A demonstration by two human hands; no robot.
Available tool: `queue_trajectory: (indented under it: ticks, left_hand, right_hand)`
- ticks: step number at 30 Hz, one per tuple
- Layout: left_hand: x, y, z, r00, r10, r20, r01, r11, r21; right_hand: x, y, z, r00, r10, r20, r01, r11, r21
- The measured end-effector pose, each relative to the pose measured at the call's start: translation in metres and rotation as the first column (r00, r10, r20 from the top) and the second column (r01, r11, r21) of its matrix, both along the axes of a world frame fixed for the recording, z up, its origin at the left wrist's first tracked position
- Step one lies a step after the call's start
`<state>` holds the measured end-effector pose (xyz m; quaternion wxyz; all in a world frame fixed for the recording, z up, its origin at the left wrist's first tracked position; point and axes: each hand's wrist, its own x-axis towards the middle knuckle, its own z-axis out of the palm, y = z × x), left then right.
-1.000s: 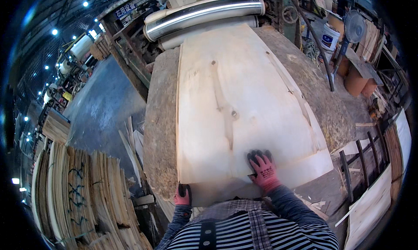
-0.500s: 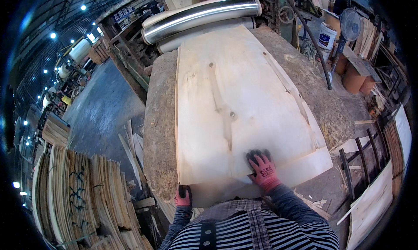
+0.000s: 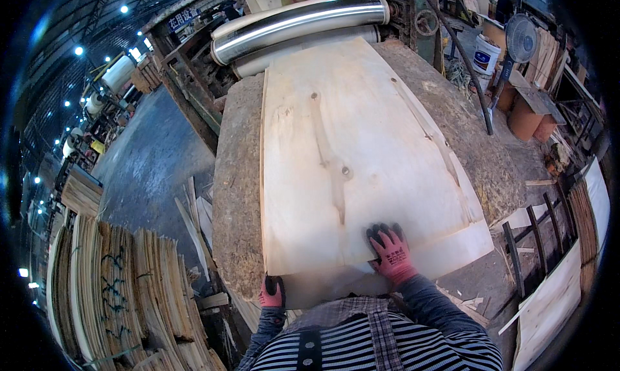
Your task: The person feeds large wooden panels through a roller machine, then stacks them on a nearby rack. The person repeats this process for multiple panels, handling each one by hand and using a long metal rod to assist with feeding the panels into the machine.
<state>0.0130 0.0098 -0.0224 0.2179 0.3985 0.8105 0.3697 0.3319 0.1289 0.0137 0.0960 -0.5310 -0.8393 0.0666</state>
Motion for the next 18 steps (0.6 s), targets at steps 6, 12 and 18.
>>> queue_trajectory:
  ticks: [6,12,18]
  left_hand:
    - [-0.003,-0.001,-0.011,0.998,-0.042,-0.050,0.047,0.995,0.093]
    - [-0.004,0.000,-0.016,0.998,-0.024,-0.063,0.029,0.996,0.081]
    - [0.004,0.002,0.005,0.998,-0.006,-0.064,0.007,1.000,0.019]
  right_hand:
    - [0.000,0.000,0.001,1.000,0.002,-0.012,-0.002,1.000,-0.002]
    - [0.000,0.000,0.002,1.000,0.002,0.007,-0.002,1.000,0.001]
    - [0.000,-0.001,0.002,1.000,-0.004,0.027,0.004,1.000,-0.012]
